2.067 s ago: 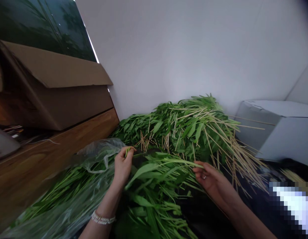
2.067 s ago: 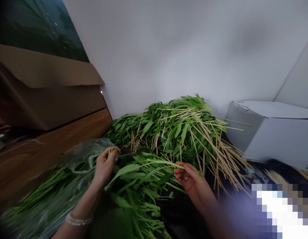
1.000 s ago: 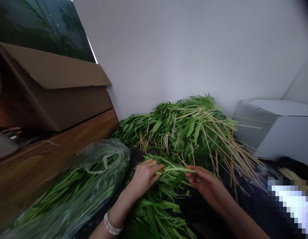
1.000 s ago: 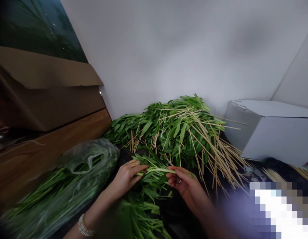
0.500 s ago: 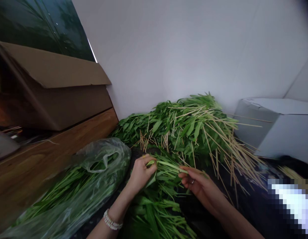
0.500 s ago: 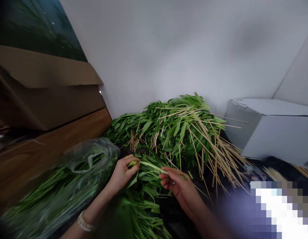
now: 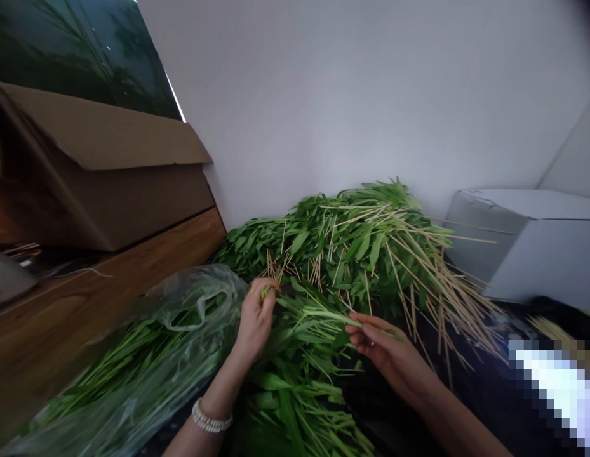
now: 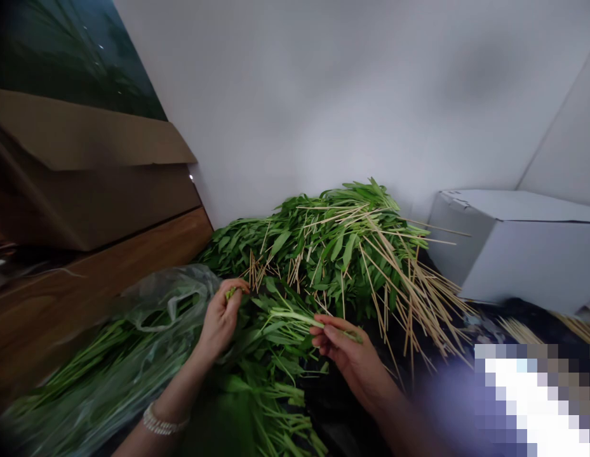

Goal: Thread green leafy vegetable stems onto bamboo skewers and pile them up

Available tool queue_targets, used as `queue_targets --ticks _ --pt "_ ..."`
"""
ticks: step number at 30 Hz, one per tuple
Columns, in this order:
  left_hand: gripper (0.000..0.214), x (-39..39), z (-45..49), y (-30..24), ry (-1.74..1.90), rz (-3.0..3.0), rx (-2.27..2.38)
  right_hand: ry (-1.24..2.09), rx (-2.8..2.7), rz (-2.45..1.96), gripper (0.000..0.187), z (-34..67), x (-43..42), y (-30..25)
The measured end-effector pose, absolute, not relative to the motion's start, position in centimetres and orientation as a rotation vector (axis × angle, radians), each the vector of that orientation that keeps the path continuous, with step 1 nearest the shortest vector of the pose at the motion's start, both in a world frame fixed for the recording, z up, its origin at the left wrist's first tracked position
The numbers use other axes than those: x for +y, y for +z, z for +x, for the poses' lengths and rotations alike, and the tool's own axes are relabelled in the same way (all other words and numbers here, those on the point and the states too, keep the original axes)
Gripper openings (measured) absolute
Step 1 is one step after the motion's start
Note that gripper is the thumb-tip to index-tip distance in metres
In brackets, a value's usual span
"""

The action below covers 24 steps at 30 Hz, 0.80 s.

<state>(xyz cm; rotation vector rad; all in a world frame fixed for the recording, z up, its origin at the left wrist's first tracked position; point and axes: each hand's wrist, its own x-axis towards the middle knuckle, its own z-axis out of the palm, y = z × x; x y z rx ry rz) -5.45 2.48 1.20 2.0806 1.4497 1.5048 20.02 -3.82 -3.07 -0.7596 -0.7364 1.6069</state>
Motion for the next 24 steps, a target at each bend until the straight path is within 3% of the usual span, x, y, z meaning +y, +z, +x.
queue_targets --ticks 9,18,24 --pt "0.015 0.6 -3.4 0.0 1.101 2.742 1.115 1.603 -0.761 -0.762 0.033 19.8 -4.0 -3.6" --pt "0.020 0.7 -3.1 -0.4 0.824 3.075 1.138 1.562 -0.810 -0.802 0.034 19.7 -4.1 -3.3" --pt "0.011 0.5 -3.1 -0.1 0.808 3.158 1.238 1.470 -0.923 -0.886 0.038 19.6 -4.3 -2.8"
